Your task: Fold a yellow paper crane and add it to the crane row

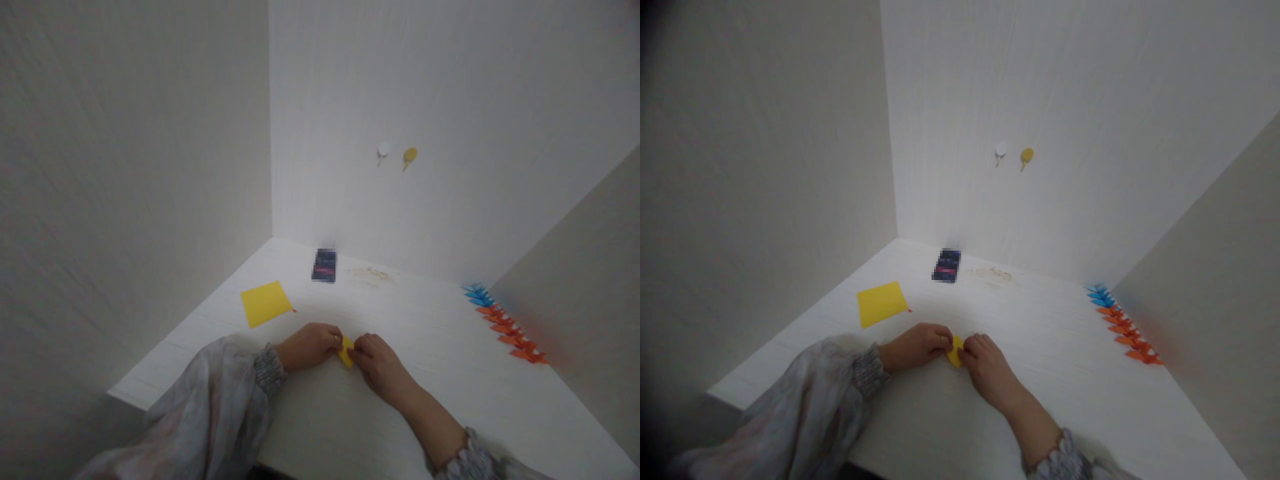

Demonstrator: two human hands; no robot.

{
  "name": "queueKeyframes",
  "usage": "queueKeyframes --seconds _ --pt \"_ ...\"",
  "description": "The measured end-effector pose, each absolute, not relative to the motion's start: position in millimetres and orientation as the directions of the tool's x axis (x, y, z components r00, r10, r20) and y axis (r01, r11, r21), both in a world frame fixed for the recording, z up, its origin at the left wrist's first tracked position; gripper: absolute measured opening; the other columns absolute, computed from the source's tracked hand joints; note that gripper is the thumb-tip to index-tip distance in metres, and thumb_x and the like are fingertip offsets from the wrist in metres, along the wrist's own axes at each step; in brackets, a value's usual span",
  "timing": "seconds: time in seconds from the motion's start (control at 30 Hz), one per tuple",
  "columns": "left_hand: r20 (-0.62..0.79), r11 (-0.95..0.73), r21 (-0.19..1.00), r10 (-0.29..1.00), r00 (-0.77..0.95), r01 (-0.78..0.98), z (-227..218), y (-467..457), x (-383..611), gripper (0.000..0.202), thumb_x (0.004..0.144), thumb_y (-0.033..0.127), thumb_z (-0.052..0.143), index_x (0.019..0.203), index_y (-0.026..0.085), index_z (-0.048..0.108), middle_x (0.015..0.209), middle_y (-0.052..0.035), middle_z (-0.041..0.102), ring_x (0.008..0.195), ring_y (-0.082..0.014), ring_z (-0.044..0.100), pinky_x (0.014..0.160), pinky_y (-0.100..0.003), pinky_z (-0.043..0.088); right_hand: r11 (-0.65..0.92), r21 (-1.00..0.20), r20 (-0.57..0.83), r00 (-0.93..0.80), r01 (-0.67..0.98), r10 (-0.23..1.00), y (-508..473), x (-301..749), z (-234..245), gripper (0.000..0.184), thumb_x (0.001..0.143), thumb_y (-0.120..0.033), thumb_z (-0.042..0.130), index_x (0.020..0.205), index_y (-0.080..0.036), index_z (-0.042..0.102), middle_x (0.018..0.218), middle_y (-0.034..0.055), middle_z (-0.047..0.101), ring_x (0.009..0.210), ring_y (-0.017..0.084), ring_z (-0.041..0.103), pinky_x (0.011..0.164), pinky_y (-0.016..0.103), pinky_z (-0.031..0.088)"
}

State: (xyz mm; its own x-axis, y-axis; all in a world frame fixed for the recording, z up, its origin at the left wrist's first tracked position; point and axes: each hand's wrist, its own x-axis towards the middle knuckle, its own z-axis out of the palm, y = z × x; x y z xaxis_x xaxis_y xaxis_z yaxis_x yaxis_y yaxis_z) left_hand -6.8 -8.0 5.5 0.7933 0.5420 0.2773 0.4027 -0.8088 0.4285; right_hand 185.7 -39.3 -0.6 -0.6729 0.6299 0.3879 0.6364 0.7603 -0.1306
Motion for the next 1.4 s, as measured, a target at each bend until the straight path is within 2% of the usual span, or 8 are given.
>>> queueKeyframes --seconds 0.2,0.43,0.5,0.77,0.97,1.13,1.27,1.4 --pt "0.293 -0.871 0.350 0.451 0.843 0.345 9 -5 -13 0.023 0.078 0.011 0.041 0.085 0.017 0.062 0.088 -0.0050 0.062 0.086 -0.0146 0.052 0.079 -0.026 0.038 0.684 -0.346 0.273 -0.629 0.642 0.728 -49 189 10 0.024 0.083 -0.015 0.036 0.085 -0.017 0.060 0.081 0.0075 0.055 0.076 0.018 0.048 0.067 0.031 0.039" --pt "0.245 -0.902 0.250 0.411 0.878 0.353 18 -11 -14 0.027 0.073 0.009 0.045 0.093 0.019 0.059 0.096 -0.0042 0.061 0.090 -0.0170 0.051 0.084 -0.030 0.035 0.722 -0.348 0.186 -0.711 0.598 0.678 -56 196 18 0.032 0.072 -0.003 0.039 0.094 -0.016 0.058 0.093 0.0097 0.055 0.086 0.021 0.049 0.075 0.034 0.042" --pt "0.255 -0.913 0.237 0.387 0.886 0.331 20 -16 -11 0.029 0.075 0.013 0.045 0.101 0.019 0.054 0.106 -0.0044 0.057 0.096 -0.0176 0.049 0.087 -0.030 0.033 0.725 -0.342 0.185 -0.714 0.598 0.676 -56 196 17 0.036 0.072 -0.004 0.039 0.100 -0.017 0.057 0.101 0.0100 0.053 0.094 0.022 0.047 0.080 0.036 0.041" --pt "0.232 -0.920 0.184 0.383 0.894 0.346 18 -22 -9 0.028 0.080 0.030 0.042 0.105 0.020 0.051 0.108 -0.0057 0.056 0.100 -0.0184 0.049 0.087 -0.033 0.028 0.711 -0.424 0.141 -0.735 0.561 0.664 -52 215 15 0.042 0.076 -0.009 0.042 0.114 -0.023 0.050 0.123 0.0078 0.044 0.111 0.022 0.041 0.093 0.040 0.033" --pt "0.193 -0.930 0.140 0.363 0.912 0.341 19 -23 -9 0.036 0.080 0.039 0.041 0.111 0.023 0.046 0.116 -0.0060 0.051 0.105 -0.0209 0.045 0.086 -0.033 0.027 0.686 -0.528 0.067 -0.781 0.501 0.621 -48 232 15 0.045 0.077 -0.011 0.042 0.120 -0.027 0.043 0.125 0.0049 0.044 0.117 0.020 0.037 0.099 0.045 0.022" --pt "0.210 -0.928 0.165 0.364 0.907 0.334 16 -23 -9 0.036 0.080 0.036 0.041 0.114 0.023 0.045 0.116 -0.0051 0.051 0.106 -0.0197 0.045 0.086 -0.032 0.026 0.671 -0.549 0.019 -0.794 0.499 0.607 -47 236 19 0.044 0.079 -0.013 0.042 0.120 -0.028 0.042 0.126 0.0040 0.043 0.117 0.018 0.037 0.101 0.045 0.019" --pt "0.214 -0.926 0.176 0.368 0.905 0.334 14 -21 -10 0.035 0.080 0.034 0.042 0.113 0.024 0.045 0.116 -0.0036 0.051 0.105 -0.0193 0.045 0.086 -0.032 0.025 0.662 -0.547 0.026 -0.780 0.513 0.625 -46 241 22 0.040 0.078 -0.015 0.044 0.115 -0.030 0.047 0.119 0.0032 0.050 0.112 0.018 0.043 0.100 0.046 0.018" --pt "0.216 -0.929 0.170 0.361 0.907 0.329 14 -20 -9 0.033 0.080 0.034 0.042 0.111 0.025 0.046 0.116 -0.0030 0.052 0.105 -0.0180 0.045 0.087 -0.032 0.025 0.634 -0.589 0.078 -0.745 0.502 0.663 -44 246 23 0.032 0.076 -0.020 0.050 0.106 -0.030 0.055 0.110 0.0034 0.058 0.104 0.020 0.051 0.097 0.047 0.023"
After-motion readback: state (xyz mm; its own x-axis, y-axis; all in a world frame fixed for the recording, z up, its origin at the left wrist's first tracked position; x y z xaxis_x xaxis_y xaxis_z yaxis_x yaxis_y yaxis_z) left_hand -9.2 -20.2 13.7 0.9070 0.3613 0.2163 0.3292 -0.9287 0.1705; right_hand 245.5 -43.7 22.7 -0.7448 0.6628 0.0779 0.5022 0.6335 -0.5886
